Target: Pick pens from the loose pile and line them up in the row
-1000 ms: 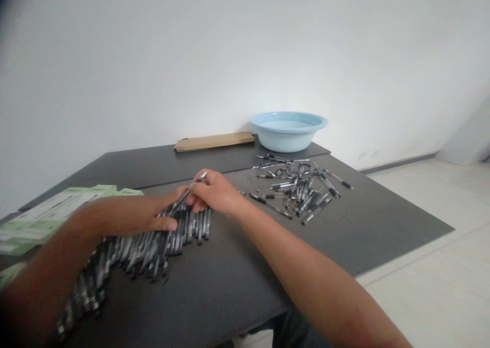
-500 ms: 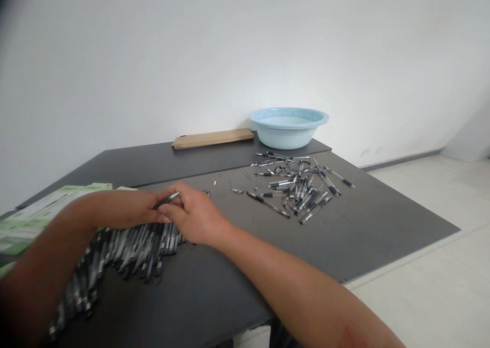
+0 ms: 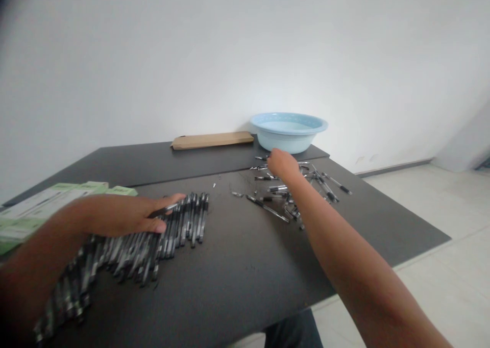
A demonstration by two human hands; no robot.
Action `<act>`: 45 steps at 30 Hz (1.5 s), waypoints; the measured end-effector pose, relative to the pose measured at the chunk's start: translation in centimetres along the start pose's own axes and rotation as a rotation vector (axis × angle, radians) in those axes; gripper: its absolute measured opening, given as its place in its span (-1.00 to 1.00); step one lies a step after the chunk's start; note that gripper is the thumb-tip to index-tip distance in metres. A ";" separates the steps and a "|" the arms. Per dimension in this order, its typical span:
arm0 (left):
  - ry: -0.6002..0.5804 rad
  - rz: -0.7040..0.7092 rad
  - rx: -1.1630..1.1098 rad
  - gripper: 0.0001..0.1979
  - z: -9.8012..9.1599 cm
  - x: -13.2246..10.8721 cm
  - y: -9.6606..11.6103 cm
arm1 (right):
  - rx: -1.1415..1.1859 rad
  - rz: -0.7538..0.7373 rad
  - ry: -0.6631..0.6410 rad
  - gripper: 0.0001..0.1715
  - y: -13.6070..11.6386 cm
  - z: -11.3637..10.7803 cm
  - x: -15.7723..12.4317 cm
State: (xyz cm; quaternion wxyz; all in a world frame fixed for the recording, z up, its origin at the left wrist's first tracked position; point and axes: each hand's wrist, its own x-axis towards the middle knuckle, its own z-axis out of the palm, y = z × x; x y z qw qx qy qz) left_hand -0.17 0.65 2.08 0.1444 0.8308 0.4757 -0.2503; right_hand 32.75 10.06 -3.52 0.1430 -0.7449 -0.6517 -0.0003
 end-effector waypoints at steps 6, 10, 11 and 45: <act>-0.039 -0.029 0.020 -0.20 0.1 0.1 0.4 | -0.050 0.156 -0.023 -0.63 5.1 3.5 1.8; -0.060 -0.024 0.023 -0.20 0.1 0.2 0.6 | -0.045 0.130 -0.091 -0.61 5.7 5.1 2.3; -0.060 -0.021 0.027 -0.20 0.1 0.3 0.7 | -0.045 0.122 -0.107 -0.61 5.7 5.3 2.5; -0.032 -0.067 0.074 -0.23 0.0 1.5 0.6 | 1.542 -0.527 -0.543 -0.67 -9.4 3.7 -9.3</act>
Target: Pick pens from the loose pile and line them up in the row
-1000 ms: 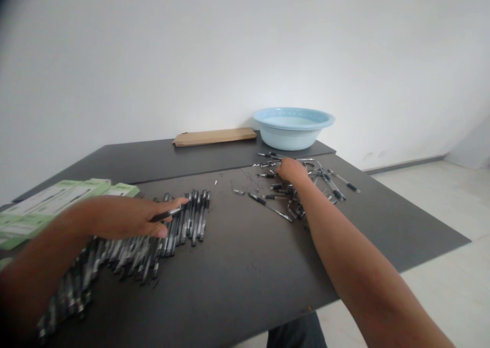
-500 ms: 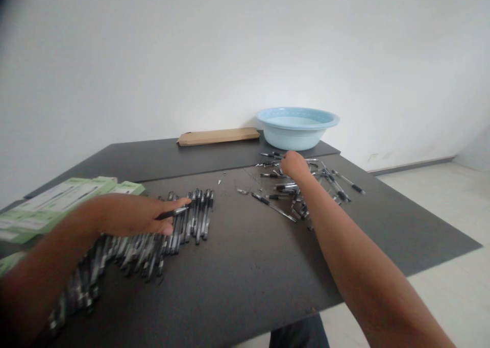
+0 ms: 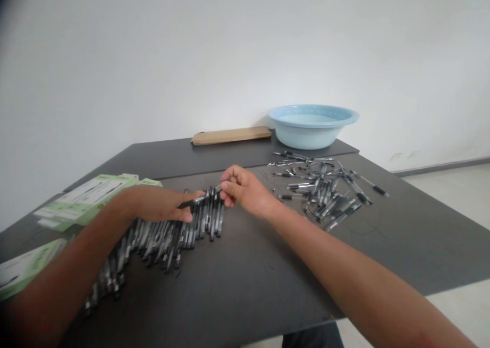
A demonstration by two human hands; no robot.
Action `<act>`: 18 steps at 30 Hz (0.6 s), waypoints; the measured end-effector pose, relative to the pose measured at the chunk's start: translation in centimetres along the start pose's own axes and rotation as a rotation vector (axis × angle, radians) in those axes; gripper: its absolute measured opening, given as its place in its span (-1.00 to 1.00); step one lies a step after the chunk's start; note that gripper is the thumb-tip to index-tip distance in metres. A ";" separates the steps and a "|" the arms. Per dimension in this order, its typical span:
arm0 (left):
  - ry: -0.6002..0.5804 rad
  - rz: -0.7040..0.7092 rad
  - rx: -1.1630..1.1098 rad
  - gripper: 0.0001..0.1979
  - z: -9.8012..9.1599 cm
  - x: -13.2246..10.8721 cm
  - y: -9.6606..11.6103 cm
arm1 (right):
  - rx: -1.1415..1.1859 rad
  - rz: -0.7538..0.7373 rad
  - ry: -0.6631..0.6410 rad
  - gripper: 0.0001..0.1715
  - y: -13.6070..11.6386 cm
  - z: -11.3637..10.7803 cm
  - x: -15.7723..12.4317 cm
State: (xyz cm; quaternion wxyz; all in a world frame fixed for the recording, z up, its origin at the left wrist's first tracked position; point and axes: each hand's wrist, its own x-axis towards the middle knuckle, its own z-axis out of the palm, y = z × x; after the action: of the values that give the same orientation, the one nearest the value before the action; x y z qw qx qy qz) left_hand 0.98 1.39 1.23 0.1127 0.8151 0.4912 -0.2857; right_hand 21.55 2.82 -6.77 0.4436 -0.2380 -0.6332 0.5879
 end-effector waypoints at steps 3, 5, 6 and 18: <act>-0.035 0.001 0.015 -0.23 -0.1 0.1 0.3 | 0.066 0.022 -0.072 -0.65 0.5 0.5 -0.2; -0.042 0.001 0.018 -0.23 -0.2 0.3 0.2 | 0.080 0.023 -0.092 -0.65 0.6 0.4 -0.4; -0.042 0.004 0.017 -0.23 -0.2 0.3 0.2 | 0.084 0.020 -0.099 -0.66 0.6 0.4 -0.4; -0.038 0.079 -0.007 -0.25 0.2 0.9 -0.1 | 0.032 -0.021 -0.086 -0.71 0.3 0.9 -1.1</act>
State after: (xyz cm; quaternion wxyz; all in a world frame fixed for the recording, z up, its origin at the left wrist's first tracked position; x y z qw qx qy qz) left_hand 1.16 2.01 0.52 0.1360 0.8278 0.4576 -0.2946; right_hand 21.26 1.45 -7.26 0.4258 -0.1986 -0.6447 0.6029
